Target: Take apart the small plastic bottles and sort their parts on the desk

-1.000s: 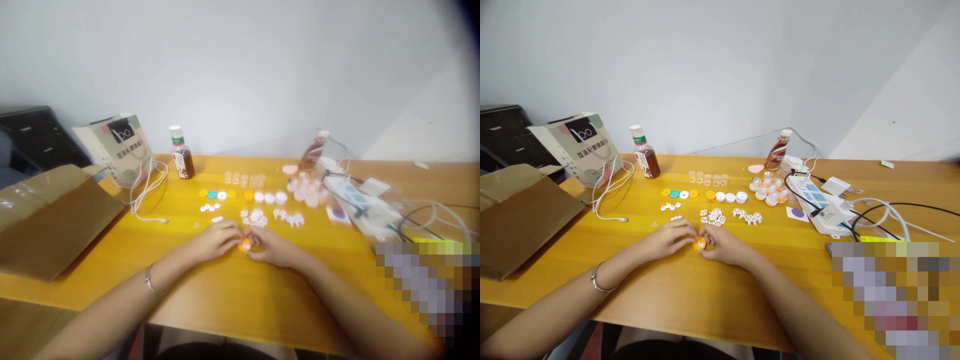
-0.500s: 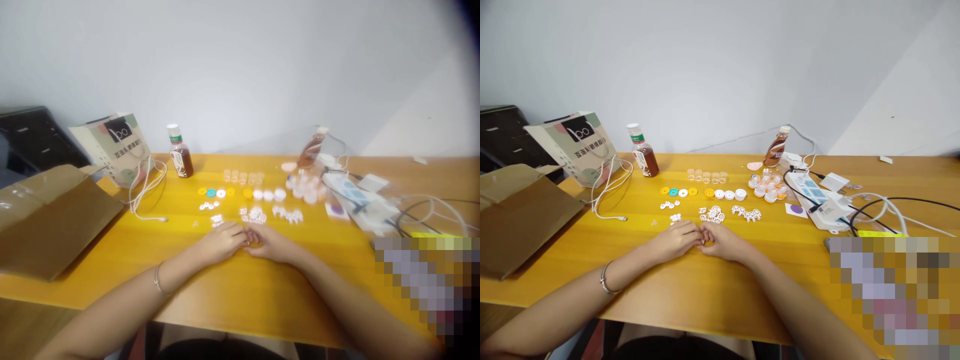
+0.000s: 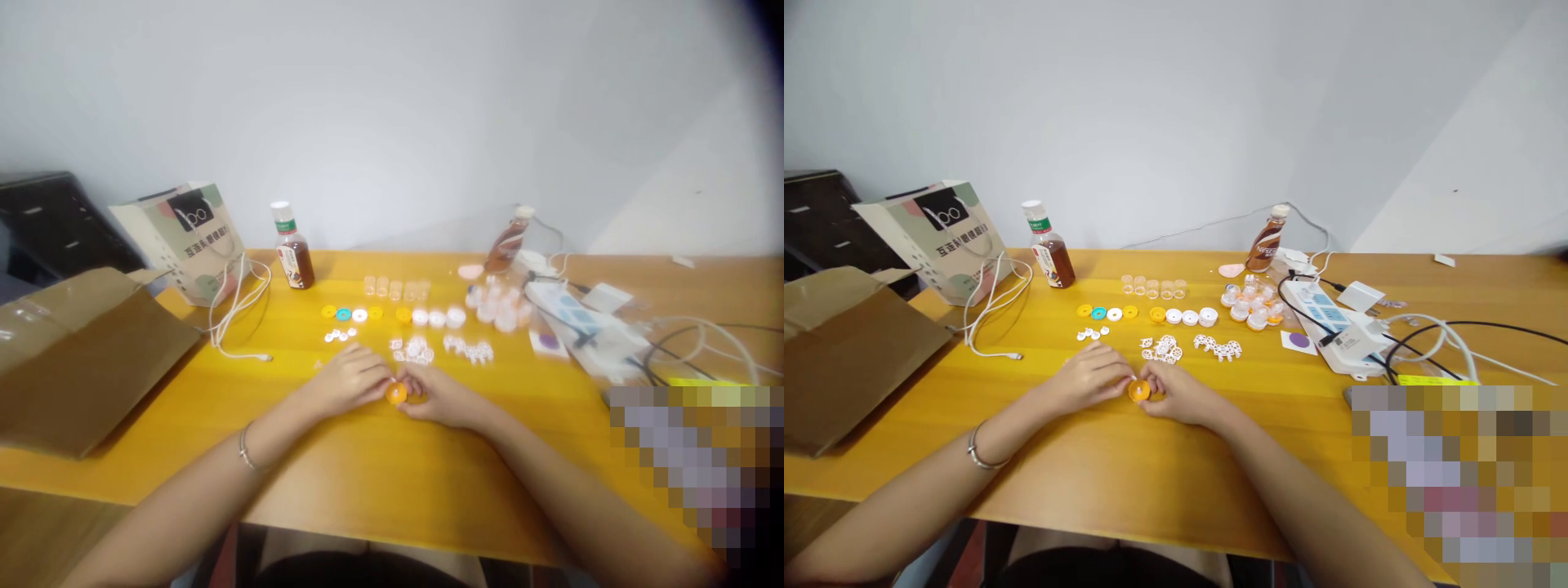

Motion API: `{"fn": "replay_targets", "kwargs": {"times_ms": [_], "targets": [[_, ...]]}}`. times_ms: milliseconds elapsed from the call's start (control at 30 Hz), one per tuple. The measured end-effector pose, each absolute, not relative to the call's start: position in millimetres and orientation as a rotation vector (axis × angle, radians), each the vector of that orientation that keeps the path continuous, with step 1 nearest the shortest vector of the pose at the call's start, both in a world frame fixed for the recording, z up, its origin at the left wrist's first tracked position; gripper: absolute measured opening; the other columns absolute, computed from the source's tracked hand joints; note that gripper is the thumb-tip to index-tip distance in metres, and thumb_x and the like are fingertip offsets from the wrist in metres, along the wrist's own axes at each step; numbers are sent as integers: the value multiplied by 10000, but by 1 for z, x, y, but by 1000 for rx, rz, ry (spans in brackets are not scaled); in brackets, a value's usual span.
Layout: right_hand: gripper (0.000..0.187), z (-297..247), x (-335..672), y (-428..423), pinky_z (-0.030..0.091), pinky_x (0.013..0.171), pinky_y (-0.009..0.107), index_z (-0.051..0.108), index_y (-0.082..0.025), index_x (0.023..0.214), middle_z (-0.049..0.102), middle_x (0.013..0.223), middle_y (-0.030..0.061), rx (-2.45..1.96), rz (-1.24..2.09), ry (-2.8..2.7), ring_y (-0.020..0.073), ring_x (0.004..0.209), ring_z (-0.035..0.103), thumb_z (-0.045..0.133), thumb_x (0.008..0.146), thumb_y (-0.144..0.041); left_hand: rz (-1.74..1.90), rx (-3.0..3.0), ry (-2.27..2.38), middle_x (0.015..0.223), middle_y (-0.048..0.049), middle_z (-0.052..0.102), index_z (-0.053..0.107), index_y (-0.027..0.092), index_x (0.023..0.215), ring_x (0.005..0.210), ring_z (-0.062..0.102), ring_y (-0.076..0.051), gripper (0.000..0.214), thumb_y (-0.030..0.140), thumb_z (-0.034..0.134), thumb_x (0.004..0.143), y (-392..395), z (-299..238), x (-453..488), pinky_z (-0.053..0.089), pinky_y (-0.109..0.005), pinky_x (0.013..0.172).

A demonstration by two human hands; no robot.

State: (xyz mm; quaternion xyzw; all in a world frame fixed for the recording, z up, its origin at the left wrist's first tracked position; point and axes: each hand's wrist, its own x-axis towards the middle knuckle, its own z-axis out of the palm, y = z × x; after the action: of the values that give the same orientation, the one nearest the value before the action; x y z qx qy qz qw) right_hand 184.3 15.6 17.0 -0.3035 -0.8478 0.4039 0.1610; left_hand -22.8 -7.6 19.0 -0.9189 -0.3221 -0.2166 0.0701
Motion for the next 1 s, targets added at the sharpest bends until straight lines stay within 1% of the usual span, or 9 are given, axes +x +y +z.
{"fn": "replay_targets", "kwargs": {"times_ms": [100,200,333,533,700,867,1000], "targets": [[171,21,184,13,345,573,217,513,-179,858,446,685,-33,-915,1171,-2417,98,621,416,572,700,-209,-724,-2729,-1047,794,-34,619,598,182,871,755,538,-126,201,285,426,888,-3,28,-42,351,-264,708],[169,22,185,13,333,558,213,519,-176,857,440,677,-35,-933,1190,-2407,92,606,406,578,703,-211,-688,-2706,-1104,806,-39,624,601,184,869,767,551,-126,207,303,432,886,4,34,-61,344,-263,710],[175,20,185,14,332,551,210,525,-180,851,442,672,-37,-946,1193,-2398,92,604,405,591,693,-215,-538,-2712,-1156,800,-38,621,612,187,856,773,560,-129,230,323,429,886,10,38,-79,339,-261,708],[174,21,185,14,339,560,218,522,-186,847,452,680,-36,-954,1203,-2395,95,605,416,592,694,-228,-328,-2707,-1154,753,-26,595,608,184,821,705,532,-122,235,292,409,884,13,36,-84,336,-268,707],[180,18,185,14,340,559,218,513,-186,854,445,676,-37,-938,1184,-2392,97,606,414,589,696,-229,-165,-2653,-1110,728,-26,578,583,174,754,676,509,-129,235,250,398,878,13,28,-81,321,-280,699],[176,17,185,15,344,557,217,514,-185,845,451,677,-36,-931,1182,-2403,95,603,415,590,695,-236,-175,-2650,-1105,706,-30,561,567,169,732,693,504,-134,226,221,397,872,11,28,-78,311,-274,694],[169,16,186,16,343,547,213,517,-186,847,441,670,-36,-907,1194,-2395,93,596,410,587,702,-236,-172,-2660,-1089,723,-28,563,565,173,762,710,510,-138,199,222,406,871,9,29,-77,313,-277,696]]}}
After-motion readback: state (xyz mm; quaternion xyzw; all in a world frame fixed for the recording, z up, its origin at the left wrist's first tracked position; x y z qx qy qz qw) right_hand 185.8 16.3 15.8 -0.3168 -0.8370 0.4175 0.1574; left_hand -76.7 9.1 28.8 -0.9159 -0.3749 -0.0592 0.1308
